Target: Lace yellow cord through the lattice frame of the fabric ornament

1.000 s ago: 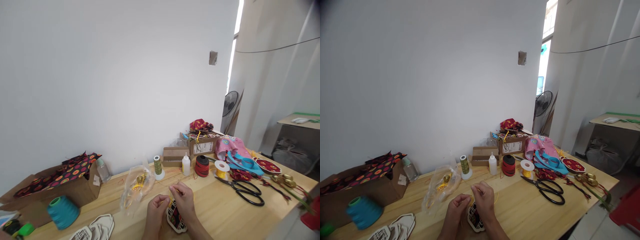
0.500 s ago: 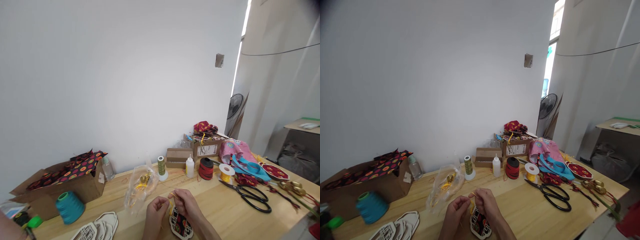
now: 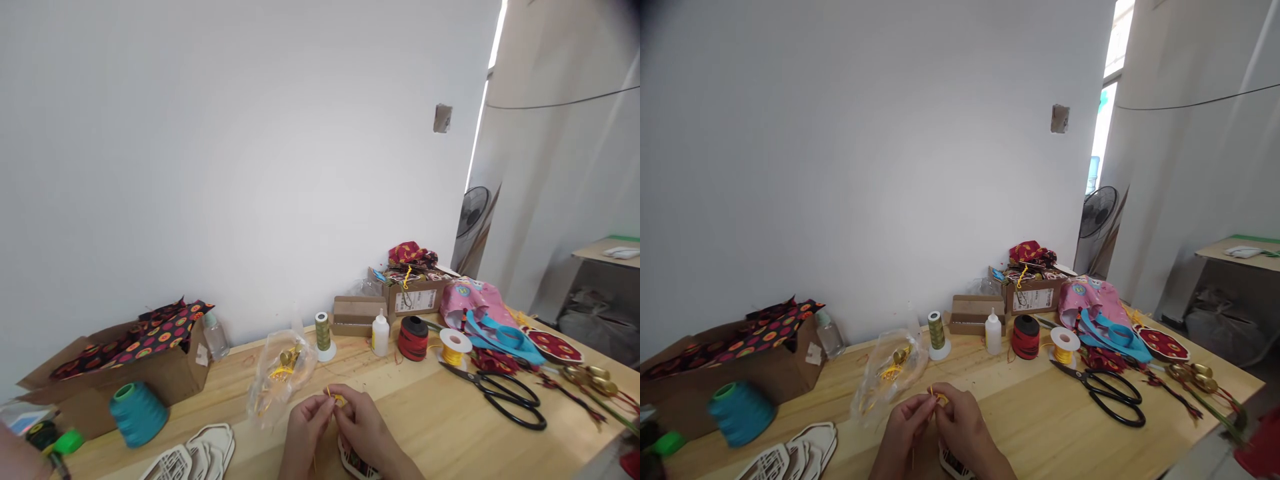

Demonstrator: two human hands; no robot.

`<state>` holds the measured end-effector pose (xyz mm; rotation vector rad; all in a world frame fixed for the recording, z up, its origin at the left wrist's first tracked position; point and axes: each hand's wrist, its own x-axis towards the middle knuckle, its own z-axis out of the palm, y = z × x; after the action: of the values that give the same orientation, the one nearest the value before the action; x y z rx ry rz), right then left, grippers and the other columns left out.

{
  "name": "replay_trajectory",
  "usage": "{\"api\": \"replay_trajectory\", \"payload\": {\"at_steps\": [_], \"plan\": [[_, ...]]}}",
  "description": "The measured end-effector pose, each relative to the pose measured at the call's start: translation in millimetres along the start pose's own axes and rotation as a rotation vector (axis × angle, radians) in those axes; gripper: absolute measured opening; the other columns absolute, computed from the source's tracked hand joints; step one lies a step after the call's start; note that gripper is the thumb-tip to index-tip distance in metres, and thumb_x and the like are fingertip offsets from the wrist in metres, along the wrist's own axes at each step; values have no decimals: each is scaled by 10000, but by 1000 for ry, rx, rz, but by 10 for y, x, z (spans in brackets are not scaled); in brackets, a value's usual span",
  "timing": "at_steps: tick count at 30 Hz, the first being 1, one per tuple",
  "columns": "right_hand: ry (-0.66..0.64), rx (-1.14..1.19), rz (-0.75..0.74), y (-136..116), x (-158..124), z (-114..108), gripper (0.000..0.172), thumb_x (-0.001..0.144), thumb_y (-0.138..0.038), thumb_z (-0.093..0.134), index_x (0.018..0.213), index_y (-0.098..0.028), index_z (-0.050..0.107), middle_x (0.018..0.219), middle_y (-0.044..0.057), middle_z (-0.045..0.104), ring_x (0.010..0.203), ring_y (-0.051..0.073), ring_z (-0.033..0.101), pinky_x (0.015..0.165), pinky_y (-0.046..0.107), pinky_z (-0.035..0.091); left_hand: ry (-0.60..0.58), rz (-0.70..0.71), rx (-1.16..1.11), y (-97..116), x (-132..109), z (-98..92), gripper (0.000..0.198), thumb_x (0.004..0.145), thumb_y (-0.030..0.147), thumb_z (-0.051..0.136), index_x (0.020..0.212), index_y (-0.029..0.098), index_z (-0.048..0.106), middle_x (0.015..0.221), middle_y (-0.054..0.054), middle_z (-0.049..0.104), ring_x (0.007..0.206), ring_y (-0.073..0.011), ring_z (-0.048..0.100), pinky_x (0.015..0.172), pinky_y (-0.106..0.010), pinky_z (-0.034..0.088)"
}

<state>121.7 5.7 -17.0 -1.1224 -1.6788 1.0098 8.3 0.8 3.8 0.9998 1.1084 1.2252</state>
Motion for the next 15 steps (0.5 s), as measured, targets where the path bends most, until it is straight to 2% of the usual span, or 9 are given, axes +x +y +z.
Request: {"api": "replay_trajectory", "payload": {"at_steps": [4, 7, 9, 12, 15], "plan": [[103, -383, -149, -74, -23, -74, 218, 747, -223, 433, 907, -245, 580, 500, -32, 569, 446, 105, 506, 444, 175, 308, -2, 2, 21, -24, 29, -35, 268, 500, 373, 675, 548, 111, 641, 359, 69, 447, 333, -33, 278, 356, -155, 174], [106, -490, -173, -131, -34, -110, 197, 763, -225, 432, 882, -269, 582, 640, -16, 640, 565, 123, 568, 521, 182, 338, 14, 11, 43, -35, 32, -69, 251, 521, 362, 665, 590, 122, 647, 413, 53, 524, 318, -33, 311, 341, -151, 195], [96, -506, -175, -147, -34, -121, 194, 768, -207, 426, 862, -272, 583, 704, -15, 655, 623, 126, 586, 548, 179, 345, 18, 26, 63, -27, 22, -76, 219, 544, 339, 659, 613, 132, 657, 481, 27, 594, 351, -55, 399, 354, -158, 268], [90, -524, -183, -142, -23, -126, 201, 766, -170, 424, 821, -274, 586, 724, -25, 656, 657, 124, 590, 563, 178, 347, 22, 61, 93, -9, 6, -74, 174, 550, 303, 664, 629, 149, 677, 572, -13, 667, 553, -138, 565, 521, -199, 421], [113, -555, -211, -127, -9, -119, 193, 761, -162, 438, 806, -271, 592, 715, -24, 648, 658, 126, 578, 568, 187, 346, 45, 85, 119, -7, 13, -84, 161, 529, 289, 676, 628, 162, 688, 641, -35, 701, 686, -196, 605, 666, -255, 455]]}}
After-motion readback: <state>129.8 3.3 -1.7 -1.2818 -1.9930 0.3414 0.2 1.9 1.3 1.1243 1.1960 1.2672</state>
